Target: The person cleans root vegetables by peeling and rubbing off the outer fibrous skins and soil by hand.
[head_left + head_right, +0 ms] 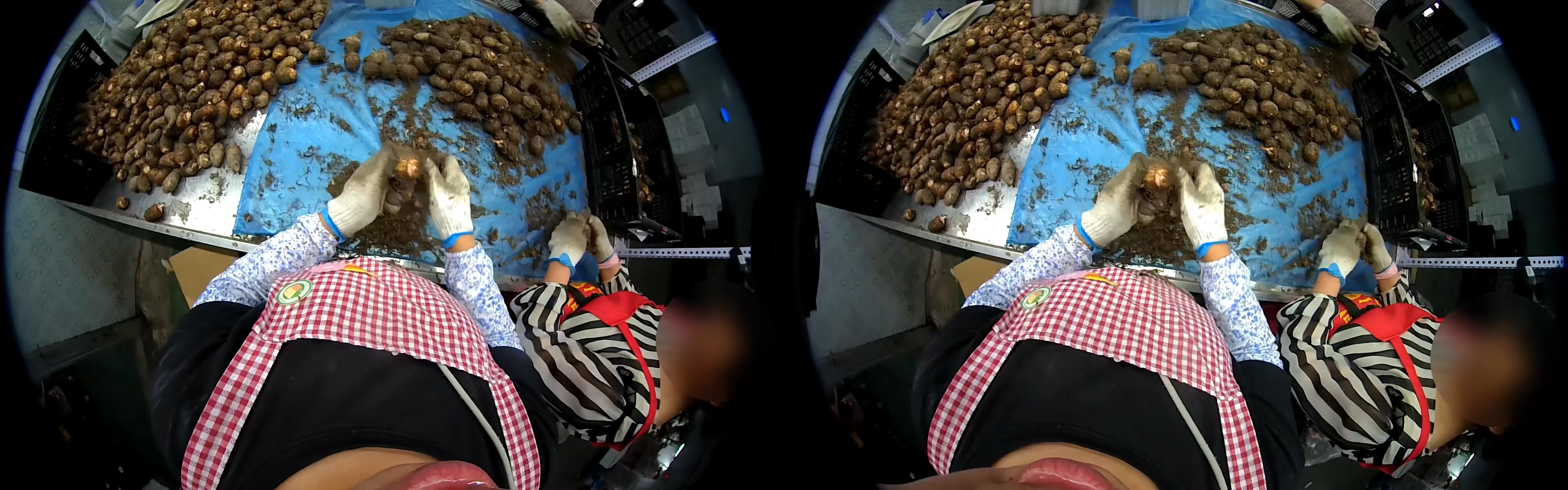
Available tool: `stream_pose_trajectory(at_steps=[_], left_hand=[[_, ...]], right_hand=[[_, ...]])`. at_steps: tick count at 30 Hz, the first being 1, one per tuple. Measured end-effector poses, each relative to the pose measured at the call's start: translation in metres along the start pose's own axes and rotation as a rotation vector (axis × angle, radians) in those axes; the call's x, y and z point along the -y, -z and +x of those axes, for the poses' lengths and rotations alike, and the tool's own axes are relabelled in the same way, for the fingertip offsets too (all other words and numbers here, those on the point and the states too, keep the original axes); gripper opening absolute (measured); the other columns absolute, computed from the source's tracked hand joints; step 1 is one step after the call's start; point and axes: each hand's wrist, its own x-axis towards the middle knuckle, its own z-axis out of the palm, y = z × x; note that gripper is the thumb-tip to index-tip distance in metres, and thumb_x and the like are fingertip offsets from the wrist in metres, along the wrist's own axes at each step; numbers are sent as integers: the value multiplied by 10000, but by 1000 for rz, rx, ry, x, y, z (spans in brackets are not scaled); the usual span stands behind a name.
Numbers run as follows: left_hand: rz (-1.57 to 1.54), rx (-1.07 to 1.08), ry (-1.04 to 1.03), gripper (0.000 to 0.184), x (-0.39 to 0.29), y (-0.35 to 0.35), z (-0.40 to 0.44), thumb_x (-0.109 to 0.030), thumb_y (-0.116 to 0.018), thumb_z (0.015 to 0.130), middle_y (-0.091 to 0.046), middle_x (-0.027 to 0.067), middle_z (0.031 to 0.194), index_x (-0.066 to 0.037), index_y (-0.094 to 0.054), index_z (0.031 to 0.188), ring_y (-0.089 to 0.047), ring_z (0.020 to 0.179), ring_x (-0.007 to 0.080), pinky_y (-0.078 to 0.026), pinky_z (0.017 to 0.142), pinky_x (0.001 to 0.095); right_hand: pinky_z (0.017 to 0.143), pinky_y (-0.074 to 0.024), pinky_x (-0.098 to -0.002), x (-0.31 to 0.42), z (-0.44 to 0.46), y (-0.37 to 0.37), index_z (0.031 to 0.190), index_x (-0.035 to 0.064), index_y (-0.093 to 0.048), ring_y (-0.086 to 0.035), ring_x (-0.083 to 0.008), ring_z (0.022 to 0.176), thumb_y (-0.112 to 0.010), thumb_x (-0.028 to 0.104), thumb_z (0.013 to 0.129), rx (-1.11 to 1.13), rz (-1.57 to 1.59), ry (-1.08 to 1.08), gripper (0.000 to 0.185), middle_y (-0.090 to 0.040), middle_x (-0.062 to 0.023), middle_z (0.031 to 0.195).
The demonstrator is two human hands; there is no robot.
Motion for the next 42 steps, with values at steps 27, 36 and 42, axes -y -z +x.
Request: stream_pose_trajectory(at_steps=[27,36,42], left_hand=[[482,-56,-129,420,7,-7,0,-187,-522,997,-538,177,1300,-10,-435,1368,-556,1192,247,-544,921,334],[-568,181,-14,395,22,37,20,-262,-481,1015,-590,130,1226,-1,-494,1311,-576,1090,212,-487,952,332],[569,33,-504,434,15,17,-2,-65,-604,941,-576,142,1306,-14,-478,1353,-601,1144,260,-480,998,357]], right_hand=[[692,-512,-429,22,-23,4,815,33,-616,-635,-336,775,-725,301,813,-82,-647,348,289,-638,-156,794],[664,-496,-443,19,-23,-12,702,49,-584,-631,-343,710,-618,200,872,35,-546,391,229,-619,-169,715],[632,-526,-433,28,-29,6,893,28,-562,-611,-401,719,-636,253,896,-125,-255,193,236,-588,-219,769]])
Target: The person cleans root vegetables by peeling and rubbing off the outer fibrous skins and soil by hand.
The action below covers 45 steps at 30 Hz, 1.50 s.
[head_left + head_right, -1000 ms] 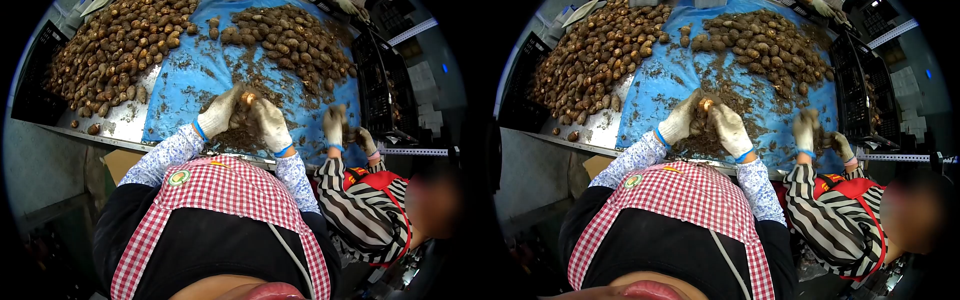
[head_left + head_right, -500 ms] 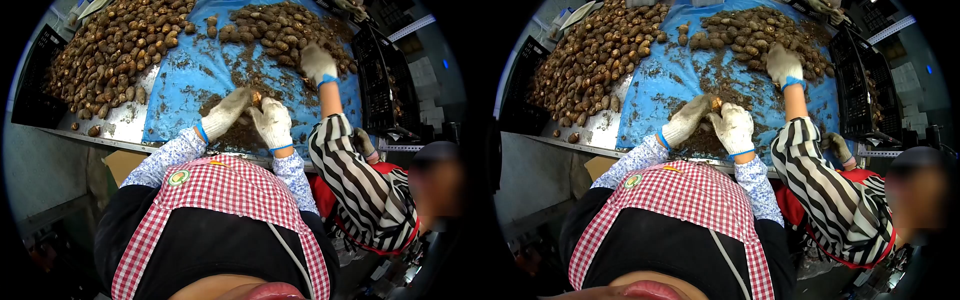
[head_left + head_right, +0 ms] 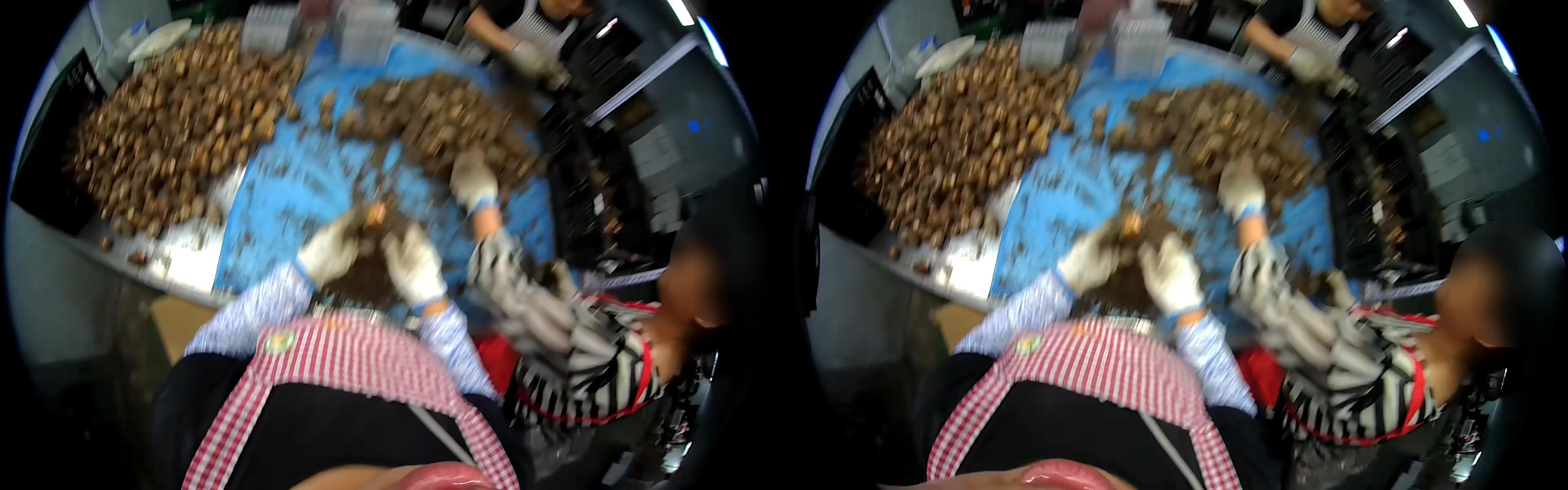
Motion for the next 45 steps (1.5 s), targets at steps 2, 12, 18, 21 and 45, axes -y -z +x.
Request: stream_pose_trajectory(at_steps=[2,12,18,21,45], left_hand=[[433,18,-323,455,-1,-1,13,49,-594,879,-609,150,1243,-4,-505,1323,-592,1158,250,-497,972,330],[-863,-40,478,373,0,12,32,-256,-457,1034,-608,121,1166,-27,-517,1322,-624,834,194,-566,687,330],[-827,56,385,433,18,9,23,-326,-459,1032,-575,126,1218,-41,-499,1355,-628,891,190,-584,693,327],[-791,131,435,424,-7,4,19,-326,-417,1047,-584,100,1160,-37,-488,1350,-584,784,142,-540,675,293],[-171,146,-112,420,-40,-1,38,-16,-522,973,-588,127,1206,46,-408,1372,-579,1114,211,-506,950,320]], right_hand=[[648,-536,-423,12,11,8,891,46,-597,-655,-357,771,-681,385,844,39,-284,143,352,-640,-183,836],[678,-499,-471,-33,20,-14,847,24,-568,-635,-403,776,-535,287,948,119,-139,-39,284,-624,-235,767],[688,-485,-435,-4,14,2,965,-17,-552,-616,-410,809,-565,223,957,171,70,22,241,-614,-238,830],[749,-491,-447,-34,-3,-23,1032,-17,-576,-621,-399,882,-535,113,959,190,94,244,155,-624,-241,913],[876,-519,-297,7,27,3,1160,-40,-584,-626,-165,977,-567,39,957,-124,1005,-213,219,-660,-109,1096]])
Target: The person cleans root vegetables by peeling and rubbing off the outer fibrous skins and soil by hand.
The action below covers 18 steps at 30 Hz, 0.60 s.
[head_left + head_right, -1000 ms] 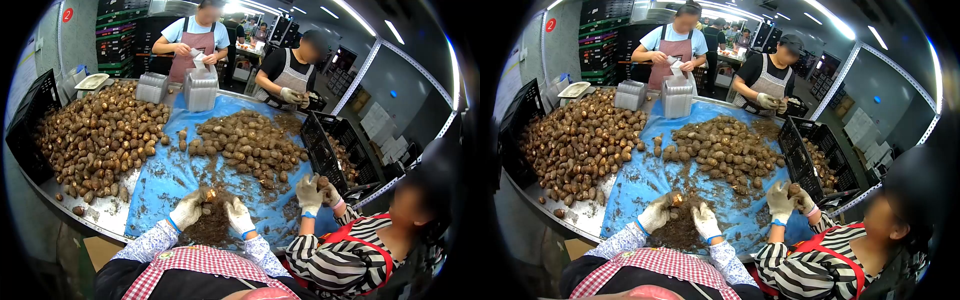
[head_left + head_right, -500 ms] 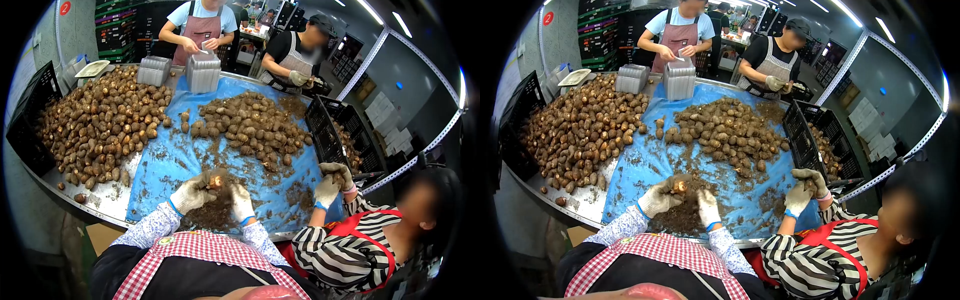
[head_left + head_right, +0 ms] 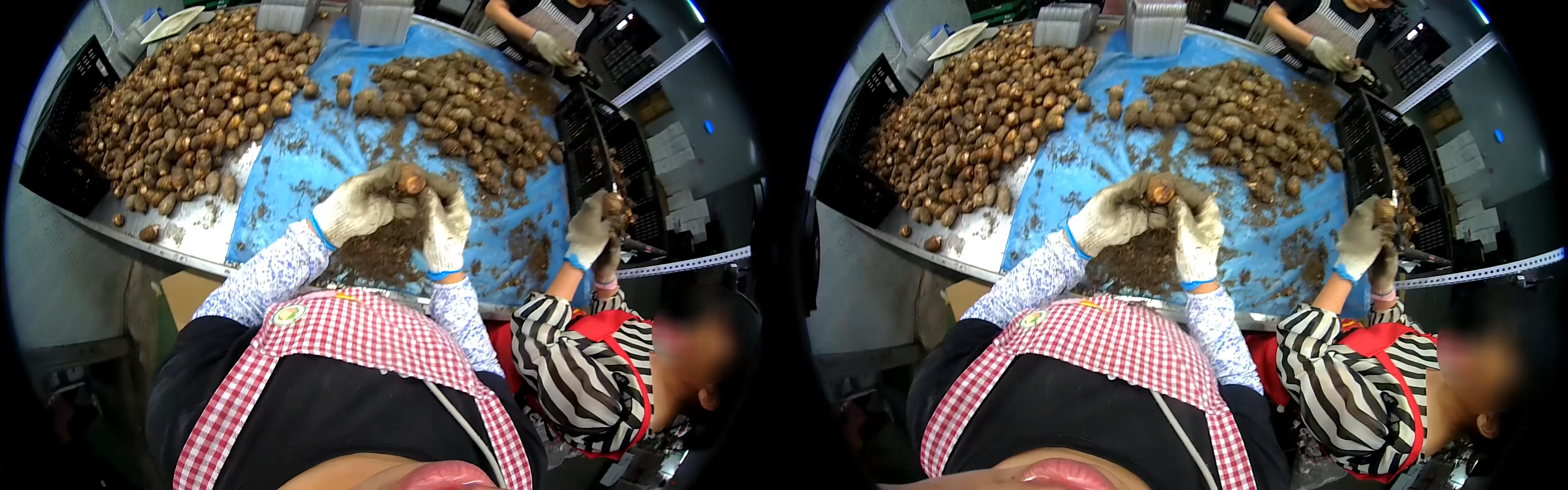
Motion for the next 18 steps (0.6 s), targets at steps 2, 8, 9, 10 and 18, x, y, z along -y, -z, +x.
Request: stream_pose_trajectory(at_steps=[2,8,9,10,18], left_hand=[[-482,81,205,422,-2,4,2,-239,-399,1047,-561,195,1230,48,-421,1356,-607,1060,260,-556,865,334],[-893,-69,502,472,-24,2,6,-201,-321,1054,-516,260,1272,66,-311,1443,-633,1007,287,-597,731,332],[-760,8,446,447,-27,4,5,-180,-380,1037,-530,214,1279,46,-354,1422,-622,1040,264,-580,800,332],[-624,76,383,426,-30,7,4,-158,-440,1021,-545,169,1285,26,-397,1402,-612,1073,240,-563,870,333],[-1087,-84,472,415,19,10,0,-151,-487,1012,-558,121,1274,-15,-430,1401,-599,1091,199,-563,847,311]], right_hand=[[833,-530,-306,-4,2,8,1120,-26,-597,-643,-183,933,-570,25,945,9,-218,147,184,-672,-123,1032],[797,-531,-394,-20,12,41,1211,-47,-574,-656,-288,888,-536,245,991,9,-827,290,368,-674,-179,980],[760,-531,-383,-50,17,61,1249,-54,-561,-652,-268,849,-530,277,993,-36,-765,345,420,-675,-170,945],[724,-531,-372,-79,22,80,1287,-61,-549,-648,-249,811,-523,309,995,-77,-705,401,472,-677,-160,910],[814,-564,-331,30,-3,-2,1118,81,-642,-640,-206,871,-696,8,828,116,-436,296,303,-651,-103,997]])
